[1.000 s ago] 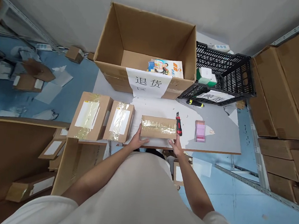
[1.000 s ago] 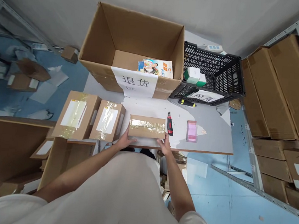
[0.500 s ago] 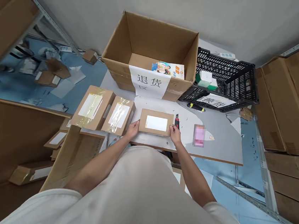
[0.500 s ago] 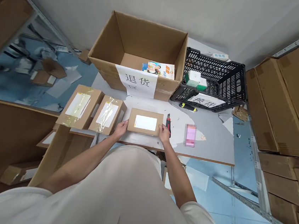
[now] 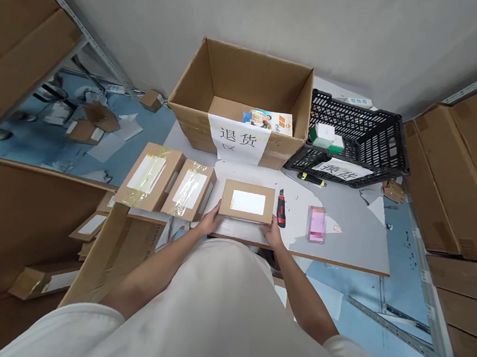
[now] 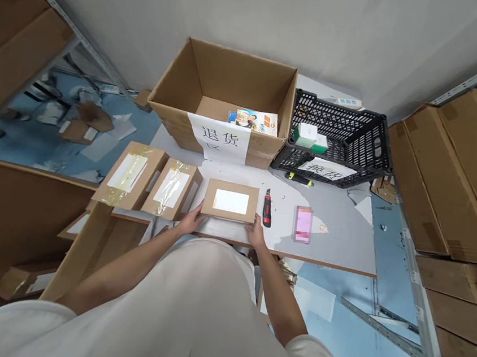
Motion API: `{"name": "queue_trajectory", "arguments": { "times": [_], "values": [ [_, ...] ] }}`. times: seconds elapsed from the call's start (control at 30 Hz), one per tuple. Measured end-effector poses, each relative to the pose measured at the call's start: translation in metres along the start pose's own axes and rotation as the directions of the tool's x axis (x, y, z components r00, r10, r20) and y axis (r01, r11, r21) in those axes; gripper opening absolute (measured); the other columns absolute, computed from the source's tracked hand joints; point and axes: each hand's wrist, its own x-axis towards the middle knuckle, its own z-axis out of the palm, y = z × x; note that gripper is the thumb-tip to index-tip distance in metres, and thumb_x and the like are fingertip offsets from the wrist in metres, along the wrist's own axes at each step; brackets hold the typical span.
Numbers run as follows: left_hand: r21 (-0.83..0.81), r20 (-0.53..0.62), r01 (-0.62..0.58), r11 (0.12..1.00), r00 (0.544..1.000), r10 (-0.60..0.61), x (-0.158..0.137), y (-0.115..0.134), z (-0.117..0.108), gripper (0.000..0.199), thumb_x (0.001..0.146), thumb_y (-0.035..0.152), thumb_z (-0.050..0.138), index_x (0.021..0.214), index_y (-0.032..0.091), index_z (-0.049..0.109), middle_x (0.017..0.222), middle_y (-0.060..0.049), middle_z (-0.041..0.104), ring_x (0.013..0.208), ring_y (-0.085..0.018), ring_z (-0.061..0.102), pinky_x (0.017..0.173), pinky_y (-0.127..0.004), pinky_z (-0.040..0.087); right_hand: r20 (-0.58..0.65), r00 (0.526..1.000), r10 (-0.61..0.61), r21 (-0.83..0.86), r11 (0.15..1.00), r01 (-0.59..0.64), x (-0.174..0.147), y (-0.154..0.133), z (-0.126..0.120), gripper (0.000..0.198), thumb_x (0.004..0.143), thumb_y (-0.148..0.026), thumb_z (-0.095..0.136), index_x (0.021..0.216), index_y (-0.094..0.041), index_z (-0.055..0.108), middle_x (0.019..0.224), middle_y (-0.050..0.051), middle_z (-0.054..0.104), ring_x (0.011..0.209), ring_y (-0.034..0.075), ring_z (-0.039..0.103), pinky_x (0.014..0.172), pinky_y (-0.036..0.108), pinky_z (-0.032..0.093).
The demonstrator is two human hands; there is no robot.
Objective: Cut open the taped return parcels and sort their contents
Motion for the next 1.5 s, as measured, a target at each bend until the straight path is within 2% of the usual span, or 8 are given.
{"name": "queue_trajectory", "arguments": {
  "times": [0.17,0.37,0.6,0.83,1.03,1.13,1.27,1.5],
  "values": [
    [0.007,0.044,0.013,1.000,0.999,-0.013,0.003,0.013,0.000,0.075,0.075,0.036,0.062,0.143,0.017,0.039,0.143,-0.010,0.049,0.135,-0.025,0.040,0.115,-0.042,0.024,-0.008,1.000,0.029,-0.096,0.995,-0.029,-0.003,-0.003,-0.001,0.054,0.072,-0.029,0.060,0.123,-0.021,0.044,0.105,0.008,0.067,0.083,0.019,0.064,0.078,0.039,0.053],
    [0.184,-0.067,0.075,0.980,0.996,-0.063,-0.011,0.048,-0.007,0.064,0.079,0.045,0.059,0.136,0.018,0.050,0.115,-0.011,0.061,0.097,-0.023,0.061,0.092,-0.040,0.047,-0.047,0.995,-0.082,-0.192,0.979,0.072,-0.022,-0.032,-0.011,0.041,0.083,-0.046,0.051,0.114,-0.020,0.053,0.100,0.009,0.067,0.091,0.023,0.063,0.080,0.038,0.051],
    [0.263,-0.108,0.108,0.959,0.991,-0.082,0.000,0.074,0.001,0.047,0.084,0.053,0.050,0.102,0.015,0.071,0.093,-0.008,0.069,0.093,-0.027,0.061,0.090,-0.037,0.045,-0.168,0.986,-0.011,-0.358,0.932,-0.051,-0.004,-0.069,-0.015,0.045,0.087,-0.059,0.037,0.094,-0.021,0.060,0.090,0.010,0.068,0.088,0.027,0.062,0.082,0.040,0.046],
    [0.101,-0.062,0.147,0.984,0.988,-0.142,0.000,0.055,-0.002,0.045,0.083,0.044,0.050,0.119,0.020,0.065,0.098,-0.004,0.064,0.104,-0.022,0.058,0.100,-0.037,0.040,-0.171,0.985,0.032,-0.208,0.976,-0.068,0.003,-0.058,-0.020,0.045,0.083,-0.058,0.047,0.100,-0.021,0.065,0.099,0.009,0.070,0.096,0.026,0.062,0.087,0.041,0.048],
    [-0.070,-0.008,0.074,0.995,0.997,-0.075,-0.025,0.026,-0.002,0.070,0.066,0.022,0.060,0.135,0.016,0.050,0.136,-0.013,0.049,0.127,-0.027,0.046,0.103,-0.040,0.042,-0.020,0.998,0.062,0.113,0.992,-0.060,-0.015,-0.034,-0.021,0.053,0.075,-0.039,0.054,0.126,-0.023,0.057,0.132,0.008,0.057,0.115,0.025,0.057,0.094,0.044,0.049],
    [-0.051,0.036,0.051,0.997,0.998,-0.050,-0.030,0.016,0.004,0.079,0.068,0.026,0.063,0.143,0.019,0.038,0.150,-0.013,0.035,0.139,-0.028,0.033,0.108,-0.041,0.037,0.106,0.994,-0.040,0.035,0.999,0.036,-0.022,-0.028,-0.019,0.065,0.070,-0.027,0.059,0.134,-0.025,0.050,0.135,0.006,0.055,0.124,0.023,0.051,0.104,0.044,0.040],
    [-0.102,0.083,0.007,0.995,0.997,0.001,-0.027,0.011,0.012,0.079,0.080,0.038,0.057,0.148,0.017,0.025,0.149,-0.012,0.039,0.139,-0.023,0.035,0.116,-0.039,0.026,0.110,0.993,-0.053,-0.097,0.993,0.064,-0.020,-0.028,-0.014,0.069,0.074,-0.027,0.057,0.142,-0.022,0.041,0.132,0.010,0.057,0.121,0.025,0.054,0.102,0.046,0.042],
    [0.036,-0.061,0.034,0.999,0.998,-0.032,-0.015,0.027,0.007,0.062,0.083,0.043,0.055,0.138,0.016,0.045,0.129,-0.011,0.060,0.118,-0.025,0.057,0.104,-0.040,0.042,0.167,0.984,-0.053,-0.257,0.962,0.096,-0.012,-0.040,-0.018,0.071,0.086,-0.038,0.049,0.150,-0.022,0.024,0.139,0.012,0.049,0.114,0.024,0.055,0.099,0.044,0.044]
  ]
}}
